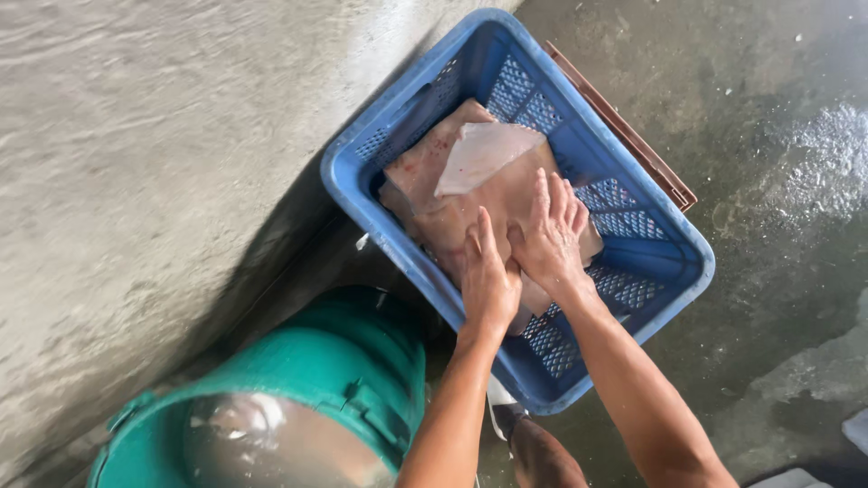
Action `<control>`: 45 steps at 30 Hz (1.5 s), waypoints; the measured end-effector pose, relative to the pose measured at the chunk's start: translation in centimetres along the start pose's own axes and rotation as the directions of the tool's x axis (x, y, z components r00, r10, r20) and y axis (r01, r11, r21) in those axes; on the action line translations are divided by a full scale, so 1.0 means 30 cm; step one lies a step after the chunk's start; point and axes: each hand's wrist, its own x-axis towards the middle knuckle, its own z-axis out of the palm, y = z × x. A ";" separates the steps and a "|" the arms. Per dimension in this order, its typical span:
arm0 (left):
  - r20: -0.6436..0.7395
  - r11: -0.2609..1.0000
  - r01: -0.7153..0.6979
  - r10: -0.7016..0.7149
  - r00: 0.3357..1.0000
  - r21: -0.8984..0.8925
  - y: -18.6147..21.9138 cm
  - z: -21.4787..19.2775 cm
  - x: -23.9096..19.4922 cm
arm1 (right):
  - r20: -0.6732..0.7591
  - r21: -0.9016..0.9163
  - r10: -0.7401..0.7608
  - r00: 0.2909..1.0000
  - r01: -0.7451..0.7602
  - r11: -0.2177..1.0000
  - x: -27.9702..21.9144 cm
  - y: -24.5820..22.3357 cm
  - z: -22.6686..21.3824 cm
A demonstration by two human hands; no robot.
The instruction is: The person repeatedly washes large flat pieces of raw meat in a green bucket of water, then places them into a blue basket. The person handles the meat by hand, submerging and rubbing each piece before transferring it.
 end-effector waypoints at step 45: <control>-0.270 0.938 0.233 -0.162 0.949 0.257 -0.745 -0.906 -1.063 | 0.761 -0.324 -0.126 0.637 0.541 0.776 -0.683 -0.736 0.912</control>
